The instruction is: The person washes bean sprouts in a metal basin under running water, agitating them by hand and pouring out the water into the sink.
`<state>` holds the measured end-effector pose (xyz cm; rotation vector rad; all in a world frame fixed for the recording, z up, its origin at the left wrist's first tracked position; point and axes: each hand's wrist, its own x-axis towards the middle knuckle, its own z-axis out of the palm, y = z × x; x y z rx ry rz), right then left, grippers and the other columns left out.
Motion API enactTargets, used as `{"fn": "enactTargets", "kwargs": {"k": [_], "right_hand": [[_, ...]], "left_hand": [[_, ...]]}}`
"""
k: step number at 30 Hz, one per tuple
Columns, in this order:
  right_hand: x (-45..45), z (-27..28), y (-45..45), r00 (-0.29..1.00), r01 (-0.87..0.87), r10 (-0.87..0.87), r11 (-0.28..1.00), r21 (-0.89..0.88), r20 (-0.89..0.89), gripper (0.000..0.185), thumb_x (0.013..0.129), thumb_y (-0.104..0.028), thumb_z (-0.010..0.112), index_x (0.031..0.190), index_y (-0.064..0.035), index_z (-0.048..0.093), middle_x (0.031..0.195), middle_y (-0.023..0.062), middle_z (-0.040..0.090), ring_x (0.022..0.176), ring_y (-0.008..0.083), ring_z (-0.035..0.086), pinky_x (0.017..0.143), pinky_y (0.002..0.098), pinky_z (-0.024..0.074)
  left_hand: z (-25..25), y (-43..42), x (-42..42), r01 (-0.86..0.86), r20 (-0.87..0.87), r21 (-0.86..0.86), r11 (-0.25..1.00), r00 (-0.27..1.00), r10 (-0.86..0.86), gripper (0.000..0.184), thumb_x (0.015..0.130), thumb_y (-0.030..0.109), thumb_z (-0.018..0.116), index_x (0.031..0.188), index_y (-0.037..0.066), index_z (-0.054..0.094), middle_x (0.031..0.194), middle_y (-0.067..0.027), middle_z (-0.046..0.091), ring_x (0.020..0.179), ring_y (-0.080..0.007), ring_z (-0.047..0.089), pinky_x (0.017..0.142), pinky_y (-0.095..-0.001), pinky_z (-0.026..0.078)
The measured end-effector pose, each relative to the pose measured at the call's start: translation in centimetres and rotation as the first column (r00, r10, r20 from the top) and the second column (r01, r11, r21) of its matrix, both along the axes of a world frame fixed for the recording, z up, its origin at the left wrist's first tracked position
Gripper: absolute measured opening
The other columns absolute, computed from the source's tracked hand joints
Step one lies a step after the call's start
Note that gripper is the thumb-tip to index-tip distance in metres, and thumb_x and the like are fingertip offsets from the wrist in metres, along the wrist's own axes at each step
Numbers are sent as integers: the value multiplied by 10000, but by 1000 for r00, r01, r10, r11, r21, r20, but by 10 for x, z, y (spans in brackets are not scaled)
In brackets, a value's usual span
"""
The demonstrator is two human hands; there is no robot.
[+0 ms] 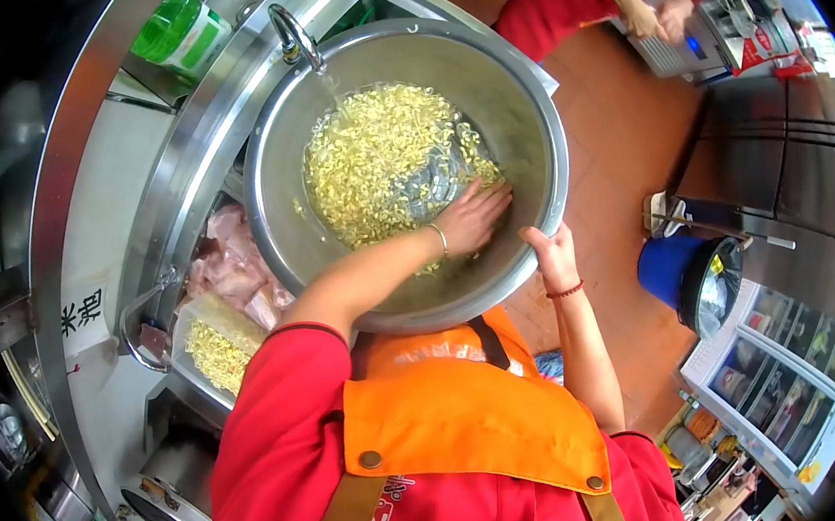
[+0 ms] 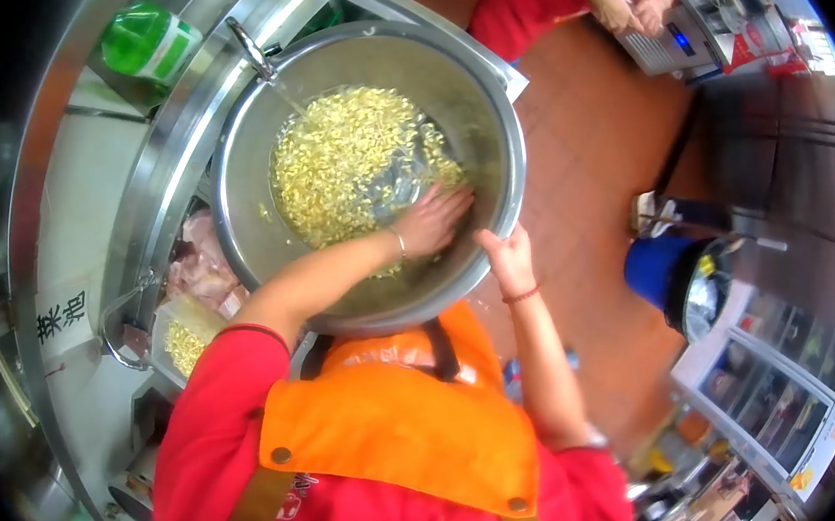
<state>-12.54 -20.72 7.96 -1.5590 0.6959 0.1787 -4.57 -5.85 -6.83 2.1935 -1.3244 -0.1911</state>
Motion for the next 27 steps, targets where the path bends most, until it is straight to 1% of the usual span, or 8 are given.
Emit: {"fn": "enactTargets", "kwargs": {"k": [3, 5, 7, 13, 16, 19, 22, 27], "right_hand": [[-2, 0, -2, 1000, -23, 23, 1000, -13, -5, 270, 813, -17, 631, 1073, 51, 610, 923, 51, 662, 805, 128, 608, 716, 277, 500], [-3, -5, -4, 999, -31, 31, 999, -17, 9, 274, 815, -19, 631, 1079, 51, 610, 935, 56, 666, 809, 132, 611, 723, 276, 501], [-3, -6, -3, 1000, -22, 22, 1000, -18, 11, 283, 816, -22, 630, 1088, 53, 610, 947, 61, 669, 827, 137, 613, 741, 280, 500], [-3, -10, -6, 1000, -25, 25, 999, -26, 7, 315, 819, -17, 625, 1123, 61, 604, 977, 67, 672, 876, 143, 608, 789, 293, 494], [-4, -9, -5, 999, -24, 24, 1000, -8, 27, 316, 817, -14, 624, 1123, 63, 605, 979, 66, 672, 879, 140, 606, 789, 291, 492], [-1, -4, -4, 999, -31, 31, 999, -7, 6, 310, 820, -13, 623, 1120, 62, 605, 981, 66, 670, 879, 137, 605, 785, 287, 491], [-3, -4, -5, 997, -51, 50, 999, -20, -52, 302, 824, -9, 621, 1117, 60, 605, 985, 68, 669, 881, 135, 604, 783, 284, 491], [-3, -3, -3, 1000, -22, 22, 1000, 12, -3, 288, 827, -23, 630, 1102, 59, 613, 989, 73, 670, 887, 140, 605, 788, 284, 491]], "left_hand": [[-20, 0, 27, -216, 295, 344, 914, 949, 114, 582, 952, 261, 486, 1471, 22, 371, 1541, -152, 344, 1469, -282, 251, 1198, -482, 153], [-19, 15, 75, -358, 284, 539, 762, 929, 236, 636, 1016, 397, 363, 1526, 30, 262, 1607, -114, 237, 1505, -265, 144, 1199, -535, 89], [-20, 52, 110, -374, 288, 530, 761, 924, 253, 657, 1020, 507, 313, 1556, 139, 223, 1633, -64, 155, 1513, -280, 78, 1202, -542, 64], [-33, 125, 107, -486, 123, 568, 664, 848, 516, 688, 1000, 569, 307, 1566, 195, 195, 1642, -116, 44, 1511, -338, 32, 1182, -594, 31], [-46, 92, 66, -599, 173, 430, 675, 789, 590, 688, 993, 576, 326, 1565, 215, 202, 1636, -148, 49, 1508, -350, 35, 1175, -613, 14], [-17, 53, 46, -512, 70, 306, 803, 853, 518, 680, 990, 570, 338, 1564, 228, 207, 1643, -93, 62, 1512, -326, 11, 1184, -594, 0], [-6, 35, 61, -256, 92, 429, 866, 966, 240, 675, 994, 566, 323, 1563, 219, 212, 1647, -69, 43, 1515, -299, -27, 1183, -591, -17], [-36, 82, 113, -386, 119, 525, 758, 916, 384, 706, 984, 607, 316, 1565, 221, 204, 1651, -46, 23, 1518, -275, -15, 1180, -602, 6]]}}
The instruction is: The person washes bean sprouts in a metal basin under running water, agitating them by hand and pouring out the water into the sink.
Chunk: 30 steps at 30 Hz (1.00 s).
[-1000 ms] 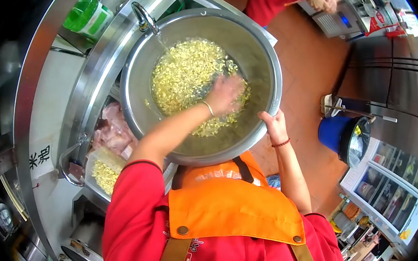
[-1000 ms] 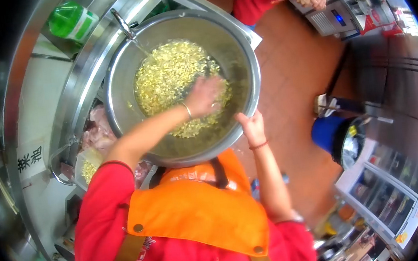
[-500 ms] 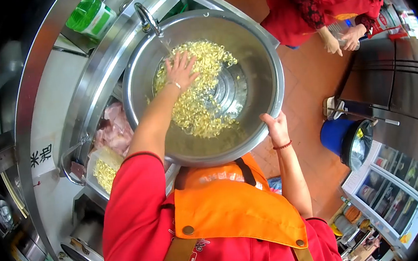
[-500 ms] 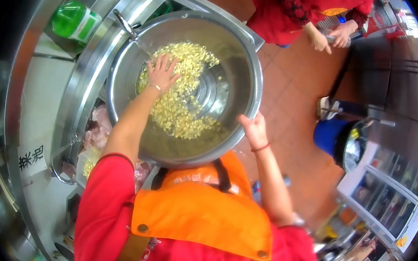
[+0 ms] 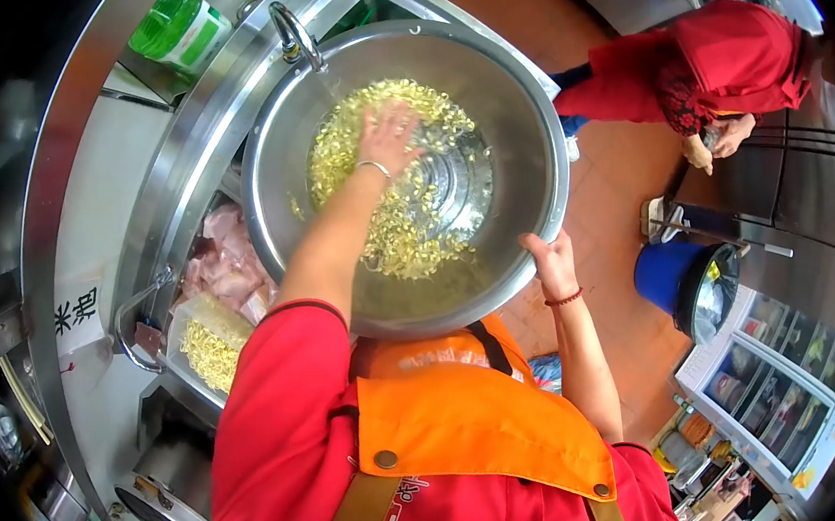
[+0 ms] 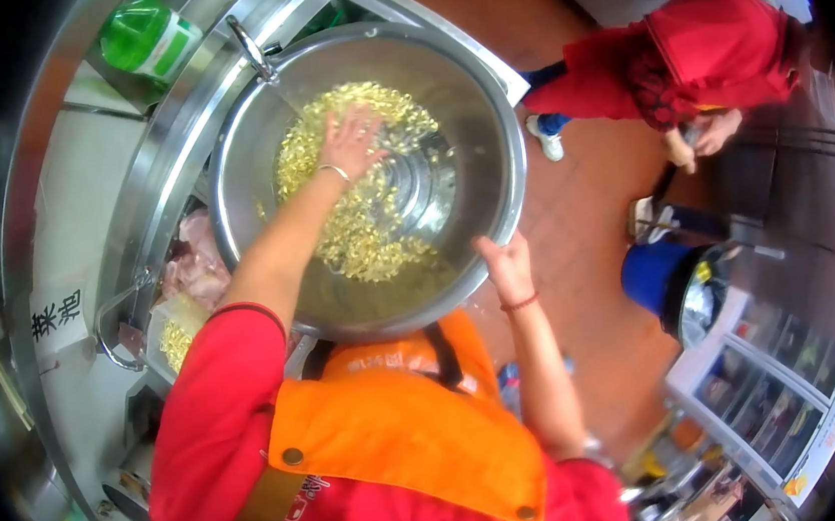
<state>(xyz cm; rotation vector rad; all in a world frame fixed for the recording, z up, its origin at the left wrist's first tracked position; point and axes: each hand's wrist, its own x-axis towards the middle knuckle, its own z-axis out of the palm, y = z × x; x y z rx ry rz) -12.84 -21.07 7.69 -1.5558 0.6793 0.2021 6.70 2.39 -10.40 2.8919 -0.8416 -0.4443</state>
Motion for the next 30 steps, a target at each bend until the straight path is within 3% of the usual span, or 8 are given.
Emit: {"fn": "enactTargets", "kwargs": {"k": [6, 10, 14, 17, 20, 22, 28, 30], "right_hand": [[3, 2, 2, 1000, -13, 12, 998, -57, -23, 281, 822, -21, 630, 1091, 61, 620, 975, 73, 676, 877, 144, 614, 785, 286, 495], [-1, -1, 2, 1000, 12, -12, 999, -30, -3, 279, 818, -19, 628, 1086, 60, 625, 970, 67, 678, 859, 140, 618, 770, 279, 498], [2, -2, 2, 1000, 8, -8, 1000, -21, 10, 281, 818, -18, 627, 1089, 57, 625, 972, 61, 677, 855, 135, 617, 763, 274, 496], [0, -2, 1, 1000, 14, -14, 999, -29, -1, 282, 818, -20, 626, 1090, 54, 625, 963, 55, 675, 851, 130, 611, 760, 273, 493], [3, 4, 4, 999, 1, -4, 998, -67, -39, 287, 815, -21, 626, 1093, 52, 622, 957, 49, 670, 848, 127, 603, 762, 273, 489], [2, 1, 2, 999, -8, 5, 998, -58, -48, 298, 808, -18, 632, 1098, 50, 617, 958, 43, 661, 846, 123, 595, 764, 271, 484], [4, 5, 5, 999, 23, -24, 999, -29, -26, 330, 805, 0, 638, 1128, 59, 608, 1000, 65, 677, 886, 135, 616, 793, 273, 497], [2, -1, 2, 1000, 21, -21, 1000, -3, 4, 336, 808, 6, 635, 1139, 61, 604, 1011, 70, 680, 899, 140, 622, 804, 275, 500]], "left_hand": [[5, 35, -44, -199, -190, -56, 978, 964, 185, 805, 938, 655, 402, 1571, 212, 176, 1641, -137, 19, 1507, -366, 12, 1139, -674, 96], [57, 35, -95, 218, -74, -131, 967, 971, -229, 735, 943, 579, 461, 1543, 199, 271, 1623, -155, 122, 1508, -344, 55, 1144, -671, 75], [43, 25, -139, 692, 47, -408, 596, 667, -743, 594, 984, 470, 435, 1509, 207, 345, 1607, -87, 229, 1503, -267, 143, 1174, -634, 16], [20, 19, -104, 680, -21, -390, 621, 668, -744, 512, 1003, 397, 412, 1484, 225, 395, 1605, -36, 251, 1500, -224, 164, 1198, -586, -6], [10, 35, -43, 434, -77, -264, 862, 881, -467, 530, 992, 332, 448, 1503, 219, 362, 1616, -64, 218, 1500, -238, 169, 1206, -559, 12], [2, 48, -25, 374, 231, -46, 926, 906, -354, 565, 950, 298, 529, 1489, 198, 390, 1601, -103, 242, 1493, -278, 184, 1197, -578, 65], [53, -6, -105, 547, 20, -518, 658, 777, -630, 541, 904, 310, 575, 1403, 119, 493, 1526, -165, 344, 1446, -308, 279, 1168, -600, 172], [23, -21, -130, 543, 79, -567, 619, 784, -616, 512, 908, 296, 559, 1383, 112, 511, 1511, -155, 374, 1439, -289, 301, 1170, -577, 191]]}}
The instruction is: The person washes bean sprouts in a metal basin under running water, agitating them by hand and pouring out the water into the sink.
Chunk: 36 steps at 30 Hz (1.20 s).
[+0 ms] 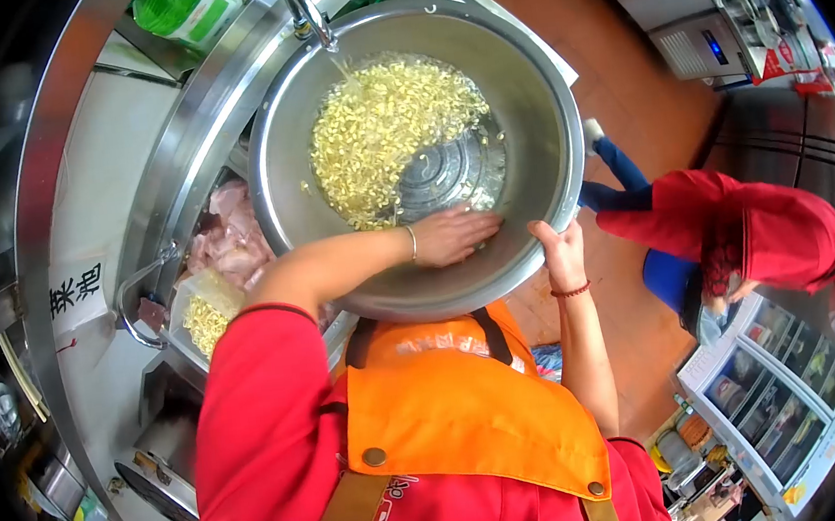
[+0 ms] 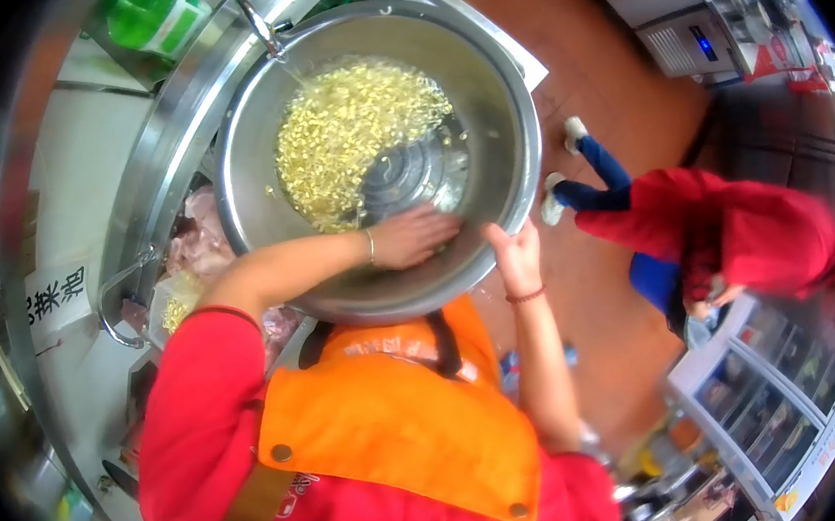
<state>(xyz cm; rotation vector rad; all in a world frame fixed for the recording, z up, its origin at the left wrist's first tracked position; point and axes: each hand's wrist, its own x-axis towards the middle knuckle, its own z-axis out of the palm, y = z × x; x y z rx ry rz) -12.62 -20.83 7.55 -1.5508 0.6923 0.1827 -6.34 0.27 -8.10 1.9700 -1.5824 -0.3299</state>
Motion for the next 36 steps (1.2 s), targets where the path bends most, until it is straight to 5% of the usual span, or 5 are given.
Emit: {"fn": "enactTargets", "kwargs": {"k": [6, 23, 27, 32, 36], "right_hand": [[-2, -1, -1, 999, -28, 28, 1000, -15, 34, 313, 821, 18, 618, 1131, 54, 604, 996, 66, 677, 869, 139, 624, 782, 272, 506], [7, 8, 3, 998, -41, 43, 998, -41, 47, 291, 823, 7, 627, 1108, 64, 611, 977, 73, 676, 863, 145, 617, 787, 278, 498], [6, 4, 2, 1000, -3, 4, 999, -34, 10, 296, 817, -3, 635, 1104, 64, 610, 964, 71, 670, 852, 151, 611, 785, 282, 493], [5, 3, 4, 999, 6, -4, 999, -47, 42, 304, 814, -7, 636, 1109, 61, 608, 973, 70, 667, 858, 157, 610, 794, 284, 491], [7, 4, 5, 1000, 9, -8, 999, -42, 24, 312, 808, 0, 640, 1113, 59, 607, 990, 73, 668, 870, 159, 612, 805, 286, 492]], "left_hand": [[-27, 50, 86, -396, 472, 255, 882, 847, 244, 592, 976, 404, 472, 1494, 136, 371, 1597, -110, 248, 1489, -242, 195, 1212, -500, 112], [-14, 37, 106, -663, 277, 134, 736, 739, 615, 619, 977, 514, 443, 1521, 243, 327, 1619, -89, 171, 1488, -336, 153, 1183, -609, 86], [-13, 39, 127, -530, 185, 609, 590, 818, 544, 715, 968, 589, 399, 1567, 260, 187, 1639, -62, 120, 1506, -320, 84, 1195, -576, 32], [47, 71, 146, -632, 108, 380, 676, 756, 646, 238, 883, 295, 589, 969, 109, 710, 1019, -107, 633, 990, -281, 607, 841, -403, 523], [63, 159, 171, -804, 242, -186, 565, 520, 819, 205, 837, 57, 587, 1023, 94, 667, 1044, -109, 616, 991, -306, 588, 885, -406, 503]]}}
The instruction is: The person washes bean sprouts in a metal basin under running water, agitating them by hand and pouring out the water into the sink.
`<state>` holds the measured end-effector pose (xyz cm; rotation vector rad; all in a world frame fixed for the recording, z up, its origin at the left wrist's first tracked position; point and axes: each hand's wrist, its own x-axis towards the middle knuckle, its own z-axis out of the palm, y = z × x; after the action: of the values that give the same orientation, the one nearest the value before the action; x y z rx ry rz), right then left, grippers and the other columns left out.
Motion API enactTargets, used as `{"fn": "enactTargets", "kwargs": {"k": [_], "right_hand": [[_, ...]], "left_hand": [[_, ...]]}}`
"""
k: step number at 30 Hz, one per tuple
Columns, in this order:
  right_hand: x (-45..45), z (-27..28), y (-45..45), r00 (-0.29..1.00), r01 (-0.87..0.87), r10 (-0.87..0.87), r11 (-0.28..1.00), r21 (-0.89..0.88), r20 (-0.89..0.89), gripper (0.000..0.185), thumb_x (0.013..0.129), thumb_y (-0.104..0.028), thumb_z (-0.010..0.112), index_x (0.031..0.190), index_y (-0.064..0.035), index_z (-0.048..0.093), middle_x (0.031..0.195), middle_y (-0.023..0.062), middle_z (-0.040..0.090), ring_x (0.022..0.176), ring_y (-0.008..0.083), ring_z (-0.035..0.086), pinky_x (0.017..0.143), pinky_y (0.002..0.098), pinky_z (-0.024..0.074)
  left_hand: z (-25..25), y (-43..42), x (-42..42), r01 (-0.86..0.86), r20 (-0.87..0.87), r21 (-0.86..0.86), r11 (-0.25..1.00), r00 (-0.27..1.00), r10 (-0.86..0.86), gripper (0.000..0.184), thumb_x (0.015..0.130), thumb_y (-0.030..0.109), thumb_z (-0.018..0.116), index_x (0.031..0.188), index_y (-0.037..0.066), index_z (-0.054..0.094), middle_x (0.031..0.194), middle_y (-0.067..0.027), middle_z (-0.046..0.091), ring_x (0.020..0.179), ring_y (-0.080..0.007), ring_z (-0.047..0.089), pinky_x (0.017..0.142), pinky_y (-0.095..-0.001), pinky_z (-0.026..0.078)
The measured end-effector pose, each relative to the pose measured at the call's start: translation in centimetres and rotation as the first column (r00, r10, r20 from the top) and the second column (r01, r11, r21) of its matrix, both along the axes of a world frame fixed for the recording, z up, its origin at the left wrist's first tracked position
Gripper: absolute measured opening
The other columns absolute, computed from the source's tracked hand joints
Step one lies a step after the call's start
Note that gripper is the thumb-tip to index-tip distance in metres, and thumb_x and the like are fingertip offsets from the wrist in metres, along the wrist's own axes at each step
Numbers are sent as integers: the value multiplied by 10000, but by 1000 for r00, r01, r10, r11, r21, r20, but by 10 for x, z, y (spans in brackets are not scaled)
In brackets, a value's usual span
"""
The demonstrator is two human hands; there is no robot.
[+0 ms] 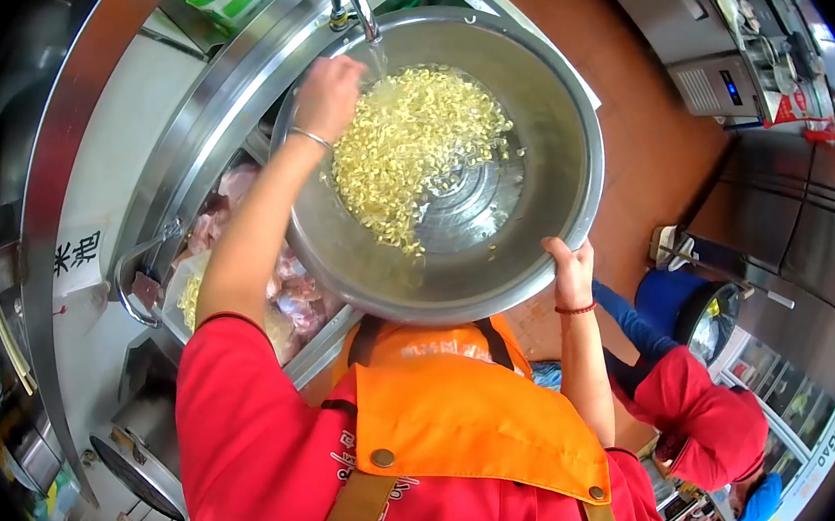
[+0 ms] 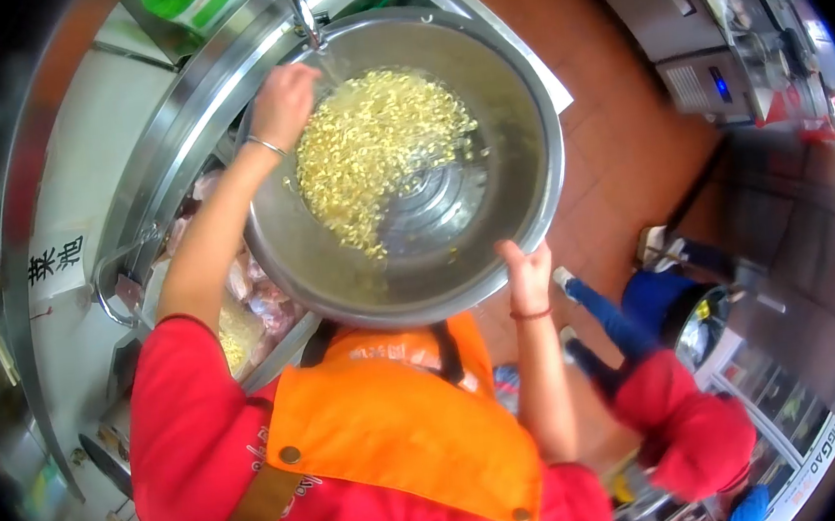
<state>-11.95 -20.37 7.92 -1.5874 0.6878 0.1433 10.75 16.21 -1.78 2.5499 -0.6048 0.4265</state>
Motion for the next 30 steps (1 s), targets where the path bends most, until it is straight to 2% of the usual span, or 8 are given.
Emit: {"fn": "enactTargets", "kwargs": {"k": [6, 9, 12, 18, 21, 26, 28, 30], "right_hand": [[-1, -1, 0, 1000, 6, -6, 1000, 1, 25, 311, 807, 6, 640, 1113, 54, 608, 997, 74, 668, 874, 157, 615, 805, 288, 494], [-1, 1, 4, 999, 26, -26, 1000, 10, 42, 318, 809, 13, 634, 1123, 53, 601, 999, 72, 664, 874, 155, 611, 803, 287, 494], [-2, 2, 1, 1000, -16, 16, 1000, -6, 25, 323, 813, 8, 632, 1132, 51, 595, 1001, 70, 661, 877, 153, 608, 802, 285, 492], [-1, 3, 3, 999, -14, 14, 1000, 11, 41, 317, 818, 0, 627, 1131, 42, 597, 987, 63, 656, 870, 148, 604, 792, 285, 492], [7, 6, 6, 998, -35, 34, 999, 20, 53, 316, 816, 8, 623, 1129, 42, 596, 982, 62, 655, 862, 150, 603, 786, 284, 492], [11, 8, 12, 999, 16, -17, 1000, 21, 52, 300, 803, -8, 622, 1098, 40, 589, 963, 59, 642, 863, 150, 592, 797, 282, 476], [10, 8, 11, 999, 9, -9, 1000, 8, 40, 311, 800, -4, 621, 1105, 39, 587, 971, 60, 640, 868, 149, 591, 799, 281, 475], [9, 5, 7, 999, -24, 24, 1000, -8, 41, 347, 802, 24, 617, 1147, 41, 589, 1010, 63, 652, 882, 149, 601, 790, 278, 489]], "left_hand": [[-39, 73, 11, -151, -305, -33, 988, 943, 134, 541, 790, -105, 516, 1283, 107, 581, 1282, -120, 552, 1178, -341, 540, 992, -401, 464], [-31, 60, 6, -55, -92, -9, 998, 994, 54, 529, 782, -88, 562, 1283, 82, 581, 1318, -131, 531, 1220, -340, 525, 1033, -402, 452], [-62, 46, -16, 265, -196, 250, 931, 956, -220, 550, 871, 132, 633, 1394, 54, 483, 1471, -174, 406, 1386, -354, 368, 1149, -430, 326], [-72, -8, -76, 379, -681, 381, 844, 732, -21, 904, 943, 641, 409, 1541, 6, 174, 1620, -219, 56, 1510, -338, -22, 1210, -484, 16], [-80, -17, -77, 454, -716, 485, 747, 697, 42, 899, 941, 638, 408, 1550, 25, 164, 1624, -209, 54, 1511, -336, -31, 1208, -498, 2], [-25, -41, -58, 505, -811, 427, 750, 581, 71, 662, 864, 452, 632, 1386, 73, 487, 1466, -178, 437, 1260, -350, 526, 995, -438, 477], [12, -37, -32, 424, -826, 456, 782, 529, 195, 442, 858, 311, 635, 1228, 70, 610, 1286, -165, 586, 1161, -331, 584, 931, -378, 503], [5, 5, -20, 96, -323, 377, 921, 946, 34, 277, 852, 194, 607, 1093, 68, 659, 1146, -152, 627, 1073, -328, 594, 867, -375, 514]]}}
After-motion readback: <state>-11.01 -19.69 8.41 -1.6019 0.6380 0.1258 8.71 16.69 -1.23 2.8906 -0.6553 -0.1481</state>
